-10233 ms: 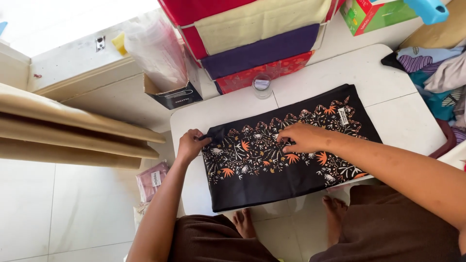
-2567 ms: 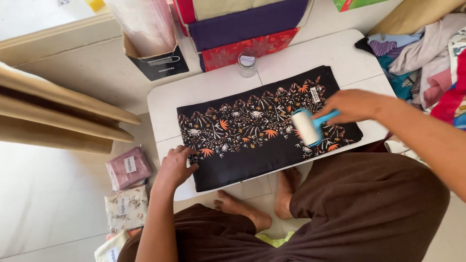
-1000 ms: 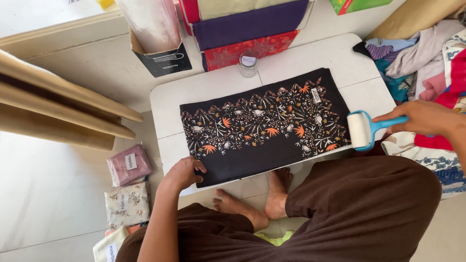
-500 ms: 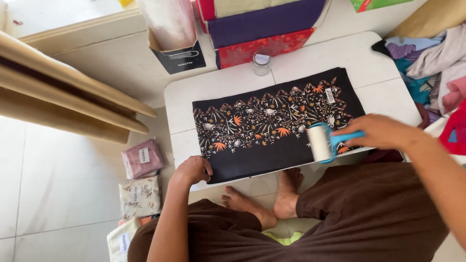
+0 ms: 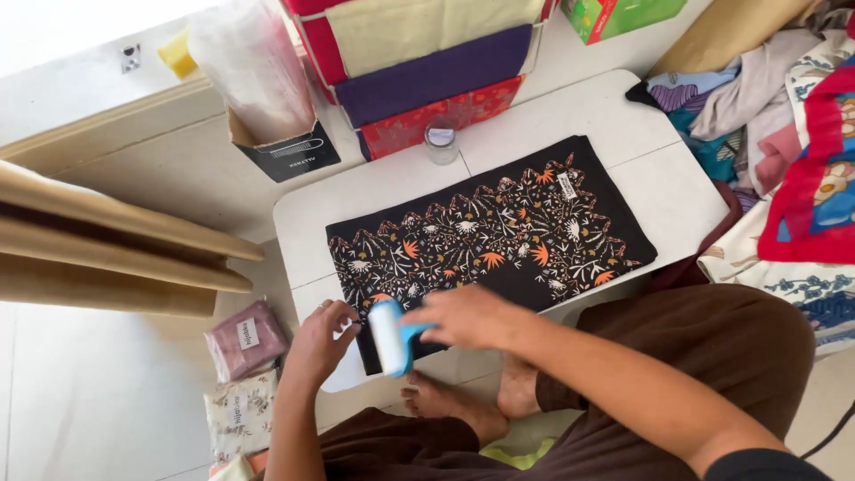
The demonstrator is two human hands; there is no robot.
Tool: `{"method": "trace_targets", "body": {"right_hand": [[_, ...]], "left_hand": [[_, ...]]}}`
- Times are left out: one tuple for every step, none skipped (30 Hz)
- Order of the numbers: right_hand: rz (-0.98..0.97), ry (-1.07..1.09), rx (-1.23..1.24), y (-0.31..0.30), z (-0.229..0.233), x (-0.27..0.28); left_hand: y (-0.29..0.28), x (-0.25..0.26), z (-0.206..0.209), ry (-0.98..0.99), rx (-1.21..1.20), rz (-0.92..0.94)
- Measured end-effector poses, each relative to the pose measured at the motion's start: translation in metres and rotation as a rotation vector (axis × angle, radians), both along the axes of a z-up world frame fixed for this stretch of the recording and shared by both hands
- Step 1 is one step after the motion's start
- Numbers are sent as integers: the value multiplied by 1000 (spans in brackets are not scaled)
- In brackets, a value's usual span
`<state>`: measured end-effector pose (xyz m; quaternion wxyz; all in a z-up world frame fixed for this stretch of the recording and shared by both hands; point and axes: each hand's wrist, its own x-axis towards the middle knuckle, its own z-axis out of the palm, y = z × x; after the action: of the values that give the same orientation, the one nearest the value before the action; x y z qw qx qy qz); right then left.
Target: Folding a black patterned cloth and cleaning it with a lint roller on a small table.
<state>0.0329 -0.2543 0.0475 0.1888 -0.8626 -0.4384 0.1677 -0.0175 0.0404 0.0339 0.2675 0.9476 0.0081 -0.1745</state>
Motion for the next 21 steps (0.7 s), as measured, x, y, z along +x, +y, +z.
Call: {"method": "trace_targets", "body": {"right_hand": [[-122,42,-24,-15,9,4],[-124,39,-33,-42,19,8],[-334,85,-37,-68,29,11],[-541,130,-43,-95,40,13],[-540,127,-55,-121,43,8],[-685,57,-149,-147,45,3],[-827,-19,-240,-174,49,-1],[-826,-23,-247,-185,46,-4],[-930,8,-415,-197,44,-6],[-1037,38,-583,-210,42,-9],[-1041,34,-588,-207,46,-1],[-1072,87,-575,-202,47,6],[-1102,141,-561,-197,50,13],[-1108,139,-556,-194,47,29],[-1101,102,-517,-190,44,45],[-1098,67,-478,-187,41,59],[-1107,68,-473,-184,31,79],[-1098,31,-442,-184,24,101],[-1090,-6,-411,-184,16,123],[-1100,-6,-414,-189,11,138],[-1064,-55,-365,-194,4,154]], "left_hand": [[-6,-2,4,-27,-21,-31],[-13,0,-2,-30,-31,-33],[-19,2,-8,-33,-6,-100],[-27,2,-14,-34,16,-163],[-29,4,-22,-35,3,-161],[-32,4,-30,-16,52,-215],[-36,5,-38,3,100,-270],[-33,6,-42,2,93,-269],[-32,6,-47,70,93,-253],[-31,9,-50,136,93,-243],[-32,10,-52,134,87,-246],[-29,13,-53,156,71,-212],[-28,15,-53,178,55,-178],[-28,17,-54,172,58,-182],[-29,20,-56,206,66,-156],[-30,22,-57,241,76,-134],[-27,21,-55,237,80,-142],[-28,22,-53,248,59,-132],[-28,24,-52,259,38,-123],[-27,25,-55,258,37,-133],[-27,26,-59,251,12,-119]]}}
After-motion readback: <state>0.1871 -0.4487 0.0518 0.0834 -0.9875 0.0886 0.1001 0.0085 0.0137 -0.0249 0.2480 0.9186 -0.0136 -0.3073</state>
